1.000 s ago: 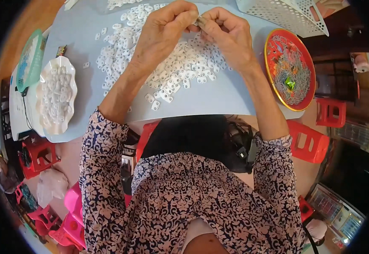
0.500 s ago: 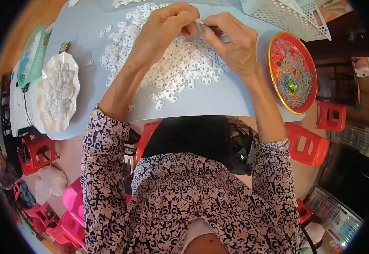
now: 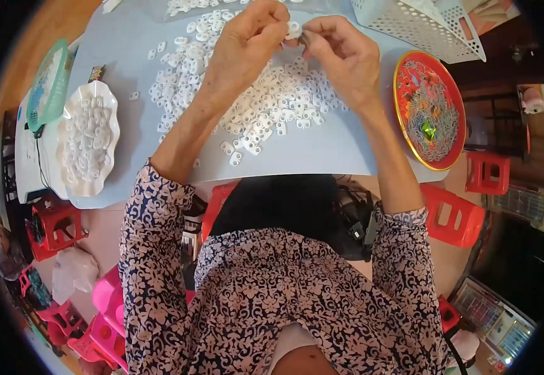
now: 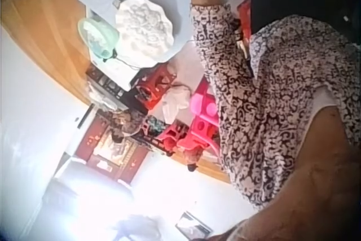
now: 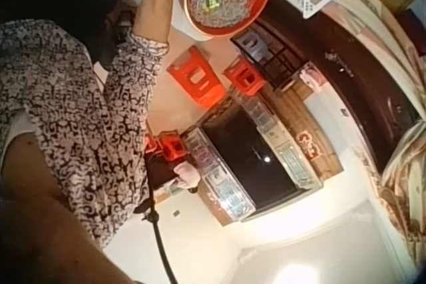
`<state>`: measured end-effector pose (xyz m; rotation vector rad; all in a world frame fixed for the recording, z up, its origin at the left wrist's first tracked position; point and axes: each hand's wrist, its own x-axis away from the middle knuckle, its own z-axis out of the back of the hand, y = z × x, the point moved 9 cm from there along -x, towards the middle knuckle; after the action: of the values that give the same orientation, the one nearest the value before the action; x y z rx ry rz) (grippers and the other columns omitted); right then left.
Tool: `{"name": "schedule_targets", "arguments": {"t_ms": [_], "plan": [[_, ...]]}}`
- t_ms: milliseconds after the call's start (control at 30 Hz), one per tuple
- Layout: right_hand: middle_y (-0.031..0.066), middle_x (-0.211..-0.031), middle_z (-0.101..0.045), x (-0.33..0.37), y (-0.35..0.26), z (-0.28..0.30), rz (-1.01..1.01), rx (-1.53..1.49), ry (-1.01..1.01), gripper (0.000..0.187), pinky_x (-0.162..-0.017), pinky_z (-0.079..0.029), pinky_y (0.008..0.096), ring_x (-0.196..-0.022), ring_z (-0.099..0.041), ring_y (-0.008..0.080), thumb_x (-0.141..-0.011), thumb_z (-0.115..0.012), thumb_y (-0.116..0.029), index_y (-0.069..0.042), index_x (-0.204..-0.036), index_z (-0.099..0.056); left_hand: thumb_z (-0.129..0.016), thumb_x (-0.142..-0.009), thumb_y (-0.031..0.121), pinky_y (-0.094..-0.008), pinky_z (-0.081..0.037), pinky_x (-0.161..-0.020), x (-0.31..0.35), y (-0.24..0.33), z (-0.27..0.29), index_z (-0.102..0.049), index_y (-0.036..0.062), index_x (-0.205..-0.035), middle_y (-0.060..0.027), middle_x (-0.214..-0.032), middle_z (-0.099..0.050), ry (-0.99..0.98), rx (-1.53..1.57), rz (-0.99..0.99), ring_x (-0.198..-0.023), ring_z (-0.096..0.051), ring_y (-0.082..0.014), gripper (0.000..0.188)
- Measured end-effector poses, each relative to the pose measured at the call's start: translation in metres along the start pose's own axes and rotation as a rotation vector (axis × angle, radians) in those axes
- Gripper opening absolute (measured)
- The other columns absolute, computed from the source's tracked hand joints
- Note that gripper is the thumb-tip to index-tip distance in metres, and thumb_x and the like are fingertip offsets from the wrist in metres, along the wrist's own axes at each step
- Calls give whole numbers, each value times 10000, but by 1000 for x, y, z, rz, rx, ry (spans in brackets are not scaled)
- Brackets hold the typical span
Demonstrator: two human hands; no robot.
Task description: Manually assembling small white plastic components by pressing them together.
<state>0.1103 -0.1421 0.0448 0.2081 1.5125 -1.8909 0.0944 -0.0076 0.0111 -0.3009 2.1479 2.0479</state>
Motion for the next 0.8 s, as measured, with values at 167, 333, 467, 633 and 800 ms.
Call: {"name": "schedule_targets", "arguments": {"t_ms": [167, 333, 467, 633, 800], "plan": [[37, -772, -672, 1, 19, 2, -286, -210, 9, 111, -619, -500, 222, -687, -603, 77, -864, -598, -76, 27, -866, -640, -529, -918, 166, -243, -427, -739, 4, 12, -3, -574, 38, -1071, -29, -830, -618, 49, -105, -9, -753, -530, -98, 205], [22, -743, -655, 1, 15, -1, -242, -169, -36, 132, -596, -445, 194, -644, -541, 50, -871, -612, -103, 21, -895, -654, -527, -923, 196, -245, -435, -721, 5, 13, -8, -580, 43, -1081, -32, -797, -633, -18, -267, -36, -753, -531, -96, 227], [0, -714, -628, 2, 21, 3, -243, -133, -38, 126, -576, -428, 198, -631, -516, 43, -870, -615, -101, 13, -895, -661, -526, -925, 217, -247, -437, -714, 5, 9, -11, -599, 36, -1075, -32, -774, -634, -85, -258, -50, -753, -541, -94, 246], [-24, -673, -586, 1, 20, -1, -227, -170, -73, 106, -547, -403, 194, -612, -495, 33, -854, -620, -92, 7, -852, -656, -545, -910, 213, -212, -351, -499, 4, 16, -11, -644, 51, -930, -12, -678, -615, -123, -382, -98, -544, -449, -60, 191], [-40, -656, -562, 3, 19, -3, -256, -105, -93, 102, -527, -381, 181, -589, -465, 22, -834, -618, -90, 9, -821, -637, -572, -912, 240, -248, -445, -727, 5, 9, -12, -645, 53, -1012, -12, -801, -622, -136, -277, -12, -752, -565, -94, 224]]}}
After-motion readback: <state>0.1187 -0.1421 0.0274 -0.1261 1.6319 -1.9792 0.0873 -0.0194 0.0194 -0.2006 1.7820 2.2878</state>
